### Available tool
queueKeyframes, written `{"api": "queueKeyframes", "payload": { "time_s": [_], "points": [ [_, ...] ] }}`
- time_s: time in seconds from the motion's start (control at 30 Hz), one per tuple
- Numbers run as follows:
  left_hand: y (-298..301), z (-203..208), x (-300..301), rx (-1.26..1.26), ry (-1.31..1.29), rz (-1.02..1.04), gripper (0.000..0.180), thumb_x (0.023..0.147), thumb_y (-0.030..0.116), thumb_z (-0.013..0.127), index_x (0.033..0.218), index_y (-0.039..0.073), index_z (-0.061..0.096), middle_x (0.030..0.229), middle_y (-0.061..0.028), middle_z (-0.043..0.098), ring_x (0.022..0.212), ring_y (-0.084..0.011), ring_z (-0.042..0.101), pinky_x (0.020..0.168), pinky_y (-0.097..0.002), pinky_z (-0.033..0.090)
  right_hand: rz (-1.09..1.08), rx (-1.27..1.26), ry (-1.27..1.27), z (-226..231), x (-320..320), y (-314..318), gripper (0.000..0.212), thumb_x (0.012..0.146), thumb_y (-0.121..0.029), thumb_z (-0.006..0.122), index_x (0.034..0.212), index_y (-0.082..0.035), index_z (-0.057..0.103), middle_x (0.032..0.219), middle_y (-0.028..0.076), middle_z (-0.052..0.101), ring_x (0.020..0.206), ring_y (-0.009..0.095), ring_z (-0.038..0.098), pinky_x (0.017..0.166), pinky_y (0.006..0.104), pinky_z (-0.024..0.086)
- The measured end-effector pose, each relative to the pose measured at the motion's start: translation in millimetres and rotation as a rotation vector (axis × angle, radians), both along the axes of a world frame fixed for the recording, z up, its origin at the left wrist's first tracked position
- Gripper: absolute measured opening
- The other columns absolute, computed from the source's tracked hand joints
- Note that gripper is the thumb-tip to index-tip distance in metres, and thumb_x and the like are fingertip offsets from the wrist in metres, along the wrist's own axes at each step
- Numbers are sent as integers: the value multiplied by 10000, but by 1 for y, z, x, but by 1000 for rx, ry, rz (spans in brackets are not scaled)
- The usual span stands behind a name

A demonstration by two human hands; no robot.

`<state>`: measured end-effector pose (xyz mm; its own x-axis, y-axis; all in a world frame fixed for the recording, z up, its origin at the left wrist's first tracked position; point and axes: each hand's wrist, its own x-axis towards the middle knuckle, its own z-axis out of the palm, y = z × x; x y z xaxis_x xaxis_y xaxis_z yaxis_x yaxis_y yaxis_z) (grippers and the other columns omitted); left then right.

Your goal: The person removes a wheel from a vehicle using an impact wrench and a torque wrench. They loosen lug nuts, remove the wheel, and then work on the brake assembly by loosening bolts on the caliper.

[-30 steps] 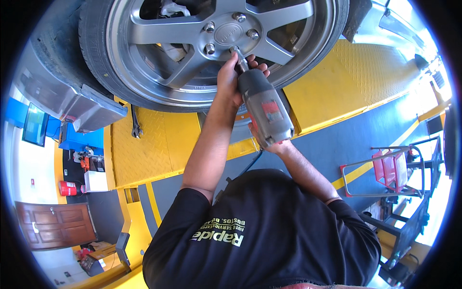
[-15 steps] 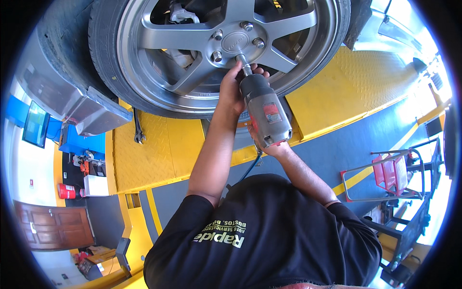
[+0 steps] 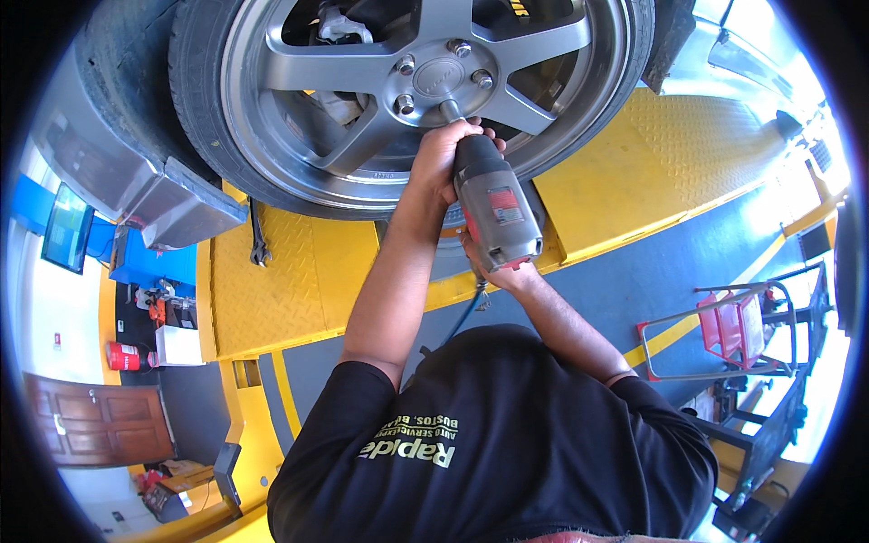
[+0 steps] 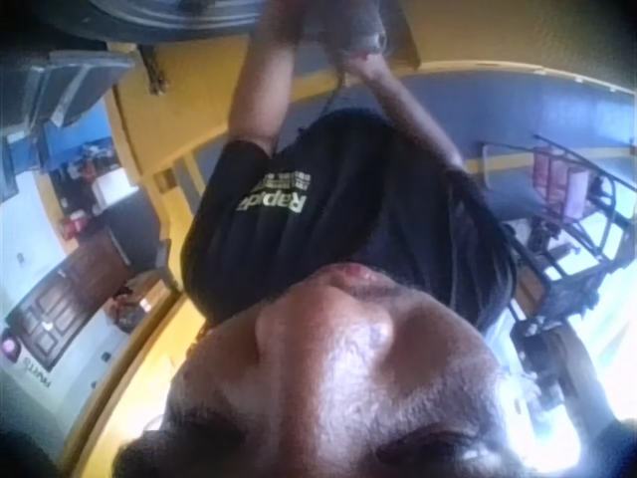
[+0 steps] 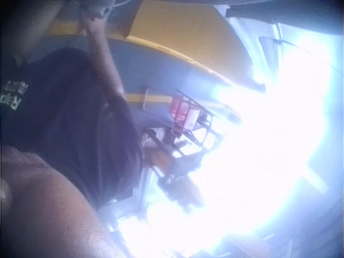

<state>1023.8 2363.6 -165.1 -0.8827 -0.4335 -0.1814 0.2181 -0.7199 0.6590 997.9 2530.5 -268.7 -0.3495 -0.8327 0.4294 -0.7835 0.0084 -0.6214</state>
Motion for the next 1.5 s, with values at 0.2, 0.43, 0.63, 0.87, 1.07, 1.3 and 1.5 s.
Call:
{"api": "queueKeyframes", "payload": {
  "time_s": [0.2, 0.43, 0.63, 0.87, 1.07, 1.3, 1.5],
  "points": [
    [0, 2, -2, 8, 17, 14, 288, 923, 55, 598, 1191, 15, 500, 997, -182, 646, 874, -338, 727, 715, -473, 640, 88, -61, -286, -4, 3, 3, 462, 963, -201, 693, 1385, -108, 530, 1229, 118, 616, 1123, 219, 609, 964, 368, 526],
    [11, 2, 7, 17, 1, 50, 309, 935, 85, 602, 1213, 21, 483, 976, -182, 652, 881, -339, 730, 728, -475, 641, 328, -198, -1128, -26, 3, 3, 440, 987, -221, 661, 1394, -109, 535, 1256, 136, 606, 1186, 244, 600, 999, 397, 521],
    [9, -5, -4, -158, -141, 116, 327, 995, 349, 662, 1094, 50, 576, 828, -93, 637, 795, -228, 701, 662, -377, 575, 191, -232, -756, -24, 0, 34, 326, 941, -180, 711, 1236, -98, 599, 1070, 70, 638, 951, 175, 634, 809, 346, 533],
    [20, -42, 10, -526, 105, 454, 223, 1076, 244, 428, 950, 127, 570, 747, 25, 488, 570, -55, 425, 522, -218, 336, 394, -137, -617, -8, -26, 101, 107, 908, -55, 699, 958, -39, 606, 750, 27, 607, 657, 133, 605, 620, 289, 496],
    [24, -27, 31, -823, 267, 363, 214, 1119, 228, 409, 1028, 96, 550, 815, 4, 527, 607, -41, 434, 547, -206, 359, 566, -214, -926, 9, -40, 123, 476, 878, 2, 695, 1315, 16, 507, 767, 60, 558, 650, 165, 591, 626, 323, 501],
    [13, 8, 30, -578, 292, 353, 327, 1129, 362, 420, 968, 95, 520, 766, -17, 520, 594, -109, 494, 522, -255, 437, 640, -269, -1082, 34, -45, 126, 548, 879, 8, 687, 1378, 18, 458, 794, 63, 559, 631, 164, 566, 625, 328, 496],
    [30, -4, -20, -89, 77, 100, 304, 1095, 357, 505, 1016, 78, 597, 868, -66, 642, 714, -174, 635, 576, -295, 491, 340, -234, -818, 44, -45, 85, 329, 901, -30, 654, 1199, -6, 519, 778, 53, 581, 649, 144, 579, 624, 312, 495]
  ]
}}
